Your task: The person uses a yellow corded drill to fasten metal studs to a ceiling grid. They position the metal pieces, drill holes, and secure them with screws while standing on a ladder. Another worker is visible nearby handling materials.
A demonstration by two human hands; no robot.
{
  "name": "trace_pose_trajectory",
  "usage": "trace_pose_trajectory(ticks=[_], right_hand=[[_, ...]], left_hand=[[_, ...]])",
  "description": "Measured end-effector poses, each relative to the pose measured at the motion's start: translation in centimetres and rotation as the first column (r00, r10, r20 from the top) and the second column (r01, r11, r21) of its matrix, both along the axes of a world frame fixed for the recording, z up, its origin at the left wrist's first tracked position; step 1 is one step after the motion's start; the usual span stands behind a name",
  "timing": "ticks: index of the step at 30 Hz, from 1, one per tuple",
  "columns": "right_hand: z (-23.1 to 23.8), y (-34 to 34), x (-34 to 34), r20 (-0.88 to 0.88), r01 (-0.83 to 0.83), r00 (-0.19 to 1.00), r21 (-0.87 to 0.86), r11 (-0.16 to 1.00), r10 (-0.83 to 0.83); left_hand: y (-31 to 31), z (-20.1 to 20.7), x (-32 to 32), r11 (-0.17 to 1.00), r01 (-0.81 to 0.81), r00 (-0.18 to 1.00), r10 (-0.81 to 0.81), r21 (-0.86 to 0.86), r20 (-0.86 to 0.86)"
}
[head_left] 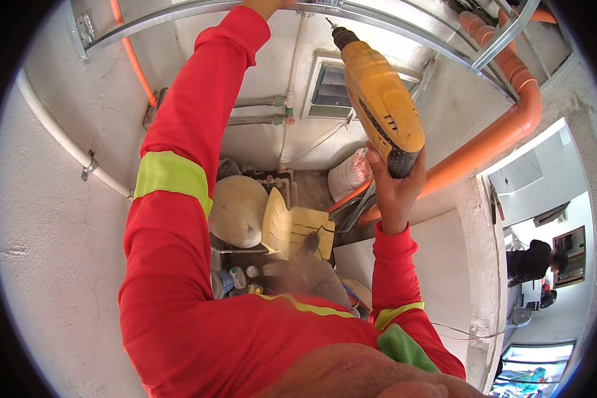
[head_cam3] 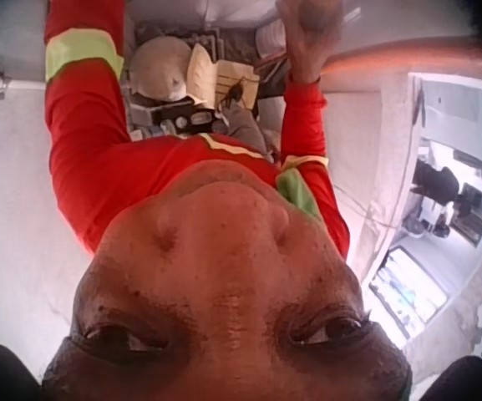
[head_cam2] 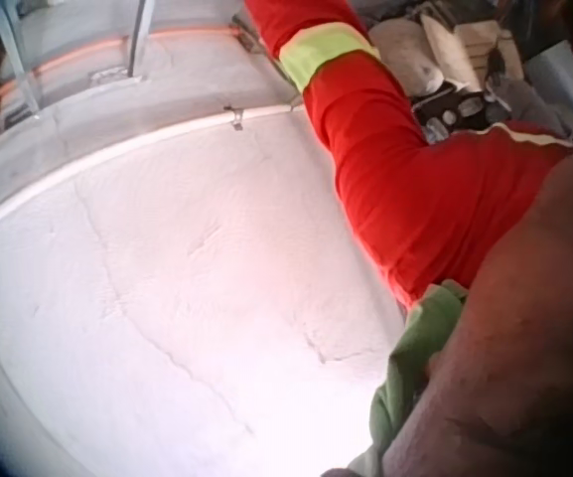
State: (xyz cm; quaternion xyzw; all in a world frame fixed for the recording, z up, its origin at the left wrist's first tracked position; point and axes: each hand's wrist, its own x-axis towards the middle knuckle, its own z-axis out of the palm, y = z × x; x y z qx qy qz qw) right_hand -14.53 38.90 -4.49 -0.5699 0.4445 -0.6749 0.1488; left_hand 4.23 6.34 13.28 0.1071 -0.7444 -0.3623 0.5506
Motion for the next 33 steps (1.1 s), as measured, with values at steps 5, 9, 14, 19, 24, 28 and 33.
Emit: trace_pose_trajectory(ticks=[5, 9, 14, 19, 24, 28, 33], right_hand=[[0.0, -0.3, 0.1, 0.017, 0.001, 1.0, 0.022, 1.0, -0.001], [0.3, -0.8, 0.5, 0.043, -0.015, 0.999, 0.002, 1.0, 0.015], [1.3, -1.7, 0.7, -0.052, 0.021, 0.998, -0.032, 0.999, -0.022], [2.4, -1.5, 0.9, -0.18, 0.08, 0.98, -0.039, 0.996, -0.086], [2.9, -0.9, 1.2, -0.267, 0.102, 0.958, -0.032, 0.994, -0.107], [2.8, -1.0, 1.4, -0.344, 0.149, 0.926, -0.049, 0.988, -0.156], [2.9, -0.9, 1.3, -0.398, 0.185, 0.898, -0.047, 0.982, -0.189]], left_hand=[[0.9, 0.4, 0.1, 0.999, -0.016, 1.0, 0.014, 0.049, 0.028], [1.1, 0.5, 0.2, 0.993, 0.06, 0.998, -0.06, 0.1, 0.001], [1.3, 0.2, 0.0, 0.981, 0.111, 0.994, -0.108, 0.16, -0.031], [1.3, 0.1, 0.0, 0.986, 0.111, 0.993, -0.104, 0.121, -0.06], [1.4, 0.0, -0.1, 0.999, 0.043, 0.997, -0.042, 0.029, -0.058], [1.6, 0.1, 0.0, 0.984, 0.115, 0.993, -0.112, 0.136, -0.032], [1.5, 0.0, 0.3, 0.974, 0.182, 0.983, -0.186, 0.138, 0.011]])
